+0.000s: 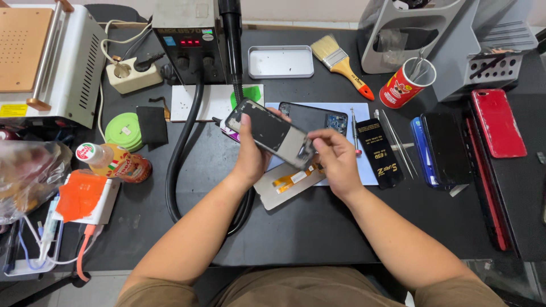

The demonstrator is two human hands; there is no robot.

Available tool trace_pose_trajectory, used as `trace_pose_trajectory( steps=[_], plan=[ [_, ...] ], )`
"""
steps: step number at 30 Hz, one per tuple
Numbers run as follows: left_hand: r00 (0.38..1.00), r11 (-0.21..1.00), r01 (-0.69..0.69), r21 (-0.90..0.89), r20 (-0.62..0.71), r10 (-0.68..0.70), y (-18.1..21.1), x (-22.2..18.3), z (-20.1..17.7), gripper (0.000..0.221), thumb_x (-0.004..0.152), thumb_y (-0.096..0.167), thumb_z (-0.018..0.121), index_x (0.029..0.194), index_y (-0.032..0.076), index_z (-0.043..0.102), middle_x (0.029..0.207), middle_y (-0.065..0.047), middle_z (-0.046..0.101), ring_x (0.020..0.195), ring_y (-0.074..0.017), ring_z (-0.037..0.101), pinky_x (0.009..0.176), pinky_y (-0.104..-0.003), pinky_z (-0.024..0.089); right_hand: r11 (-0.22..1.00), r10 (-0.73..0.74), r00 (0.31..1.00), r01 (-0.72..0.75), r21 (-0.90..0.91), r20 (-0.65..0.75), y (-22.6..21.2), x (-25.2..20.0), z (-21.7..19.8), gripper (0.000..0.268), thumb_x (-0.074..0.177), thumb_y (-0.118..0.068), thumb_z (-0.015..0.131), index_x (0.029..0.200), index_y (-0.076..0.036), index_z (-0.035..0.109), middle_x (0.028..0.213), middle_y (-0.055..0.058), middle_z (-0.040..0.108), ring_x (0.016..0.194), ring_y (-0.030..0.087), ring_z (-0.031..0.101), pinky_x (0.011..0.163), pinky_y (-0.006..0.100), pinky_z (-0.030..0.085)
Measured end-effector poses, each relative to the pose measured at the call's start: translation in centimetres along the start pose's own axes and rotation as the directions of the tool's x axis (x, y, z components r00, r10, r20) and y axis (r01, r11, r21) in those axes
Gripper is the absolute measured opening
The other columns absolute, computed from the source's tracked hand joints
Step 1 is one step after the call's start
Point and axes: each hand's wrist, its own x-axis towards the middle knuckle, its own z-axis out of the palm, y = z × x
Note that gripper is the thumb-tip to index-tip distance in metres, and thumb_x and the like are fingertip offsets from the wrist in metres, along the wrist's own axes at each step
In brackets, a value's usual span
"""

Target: The person disassembles a smartphone by prying open the case and separating the screen assembly from the body. They use a metal prying tool and tweezers to remove adhesive residue and internal components. The person handles the screen, battery, and internal frame throughout the process.

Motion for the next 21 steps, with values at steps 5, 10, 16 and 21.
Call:
trace_pose_trajectory(
  steps=[5,10,16,21],
  plan=[
    [1.000,0.985,0.011,0.173,-0.006,-0.010,0.1,-0.3,-0.1,0.080,0.105,0.070,0.023,0.127,0.001,0.057,0.109,-0.014,0.066,0.102,-0.0223,0.066,0.095,-0.037,0.055,0.993,-0.024,0.999,0.020,-0.119,-0.029,0.6,0.0,0.7,0.022,0.100,-0.004,0.063,0.121,-0.002,0.058,0.106,0.004,0.066,0.091,0.008,0.068,0.076,0.024,0.058],
    [0.996,0.979,0.074,0.188,0.036,-0.083,0.3,-0.7,0.4,0.080,0.101,0.070,0.024,0.129,0.002,0.056,0.108,-0.012,0.066,0.104,-0.0219,0.069,0.095,-0.037,0.057,0.968,-0.066,0.998,0.060,-0.242,-0.017,0.4,0.0,1.3,0.023,0.096,0.000,0.068,0.118,-0.002,0.059,0.094,0.001,0.067,0.087,0.004,0.065,0.079,0.018,0.055],
    [0.990,0.942,0.021,0.336,0.122,-0.066,0.1,-1.9,1.0,0.081,0.106,0.070,0.029,0.134,0.000,0.057,0.113,-0.009,0.066,0.108,-0.0183,0.065,0.099,-0.034,0.053,0.929,-0.164,0.984,0.131,-0.345,-0.066,0.3,-0.3,1.6,0.020,0.099,-0.004,0.072,0.116,-0.003,0.062,0.075,-0.005,0.052,0.065,-0.002,0.045,0.058,0.016,0.036],
    [0.990,0.916,0.010,0.402,0.125,-0.066,0.5,-2.2,1.4,0.080,0.105,0.069,0.027,0.136,0.001,0.058,0.114,-0.010,0.069,0.109,-0.0180,0.067,0.099,-0.034,0.054,0.890,-0.194,0.979,0.147,-0.431,-0.067,-0.1,-0.5,1.8,0.023,0.097,-0.006,0.073,0.116,-0.004,0.061,0.070,-0.006,0.055,0.062,-0.001,0.048,0.057,0.017,0.039]
  ],
)
